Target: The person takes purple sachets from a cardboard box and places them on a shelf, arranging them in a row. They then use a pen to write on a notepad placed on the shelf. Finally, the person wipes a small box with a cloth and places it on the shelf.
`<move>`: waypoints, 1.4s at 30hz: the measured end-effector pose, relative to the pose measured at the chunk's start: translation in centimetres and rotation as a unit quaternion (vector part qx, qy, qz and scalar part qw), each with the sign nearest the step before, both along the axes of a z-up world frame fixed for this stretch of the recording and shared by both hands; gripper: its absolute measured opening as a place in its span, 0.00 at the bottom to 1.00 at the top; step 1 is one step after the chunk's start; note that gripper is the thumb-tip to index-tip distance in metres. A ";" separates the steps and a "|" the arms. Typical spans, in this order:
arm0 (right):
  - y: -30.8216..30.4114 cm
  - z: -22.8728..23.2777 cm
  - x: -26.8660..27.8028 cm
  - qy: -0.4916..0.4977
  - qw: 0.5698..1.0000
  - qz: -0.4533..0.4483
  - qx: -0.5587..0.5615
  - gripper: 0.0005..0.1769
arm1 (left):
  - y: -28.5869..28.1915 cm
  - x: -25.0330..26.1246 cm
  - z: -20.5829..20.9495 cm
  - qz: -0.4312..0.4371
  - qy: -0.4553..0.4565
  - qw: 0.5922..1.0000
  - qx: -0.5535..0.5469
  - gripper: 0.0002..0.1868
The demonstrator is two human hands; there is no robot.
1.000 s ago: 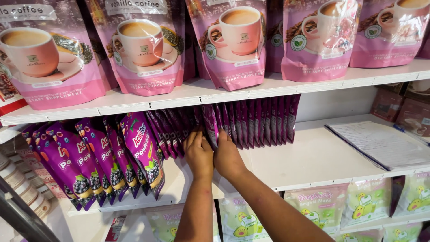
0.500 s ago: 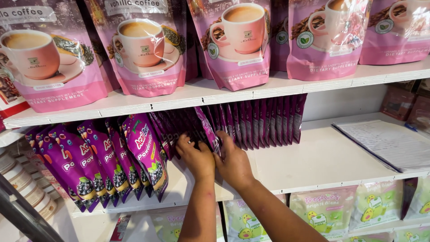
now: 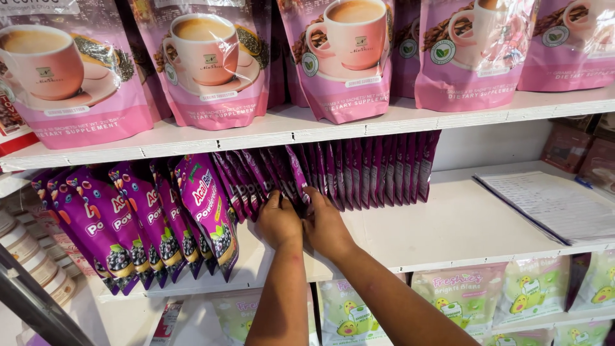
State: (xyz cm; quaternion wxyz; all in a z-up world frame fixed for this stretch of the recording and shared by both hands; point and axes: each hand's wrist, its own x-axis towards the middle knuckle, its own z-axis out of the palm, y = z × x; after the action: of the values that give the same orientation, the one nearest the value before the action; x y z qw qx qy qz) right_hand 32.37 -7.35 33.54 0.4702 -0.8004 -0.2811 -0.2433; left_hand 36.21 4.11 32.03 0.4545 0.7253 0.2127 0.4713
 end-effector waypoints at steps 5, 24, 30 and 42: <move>-0.2 0.2 -0.1 0.044 0.998 0.041 0.022 0.40 | -0.3 0.7 -0.8 -0.017 -0.051 0.997 0.057 0.17; -0.6 -0.2 0.5 -0.023 0.999 0.023 -0.036 0.38 | -0.7 -0.2 0.0 -0.023 -0.042 0.996 0.073 0.09; -0.7 -1.2 1.3 -0.021 0.999 0.027 -0.030 0.34 | -0.7 -0.6 0.5 -0.007 -0.017 0.996 0.082 0.10; -21.0 -0.6 1.9 -0.148 0.948 -0.262 -0.104 0.26 | -0.4 -1.5 0.9 0.035 -0.042 0.993 0.108 0.23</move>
State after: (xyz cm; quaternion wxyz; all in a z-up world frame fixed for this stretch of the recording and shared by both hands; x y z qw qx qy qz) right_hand 34.27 -28.37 32.91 0.2577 -0.8453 -0.1514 -0.4429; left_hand 34.68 3.66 32.90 0.3648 0.7417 0.1664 0.5377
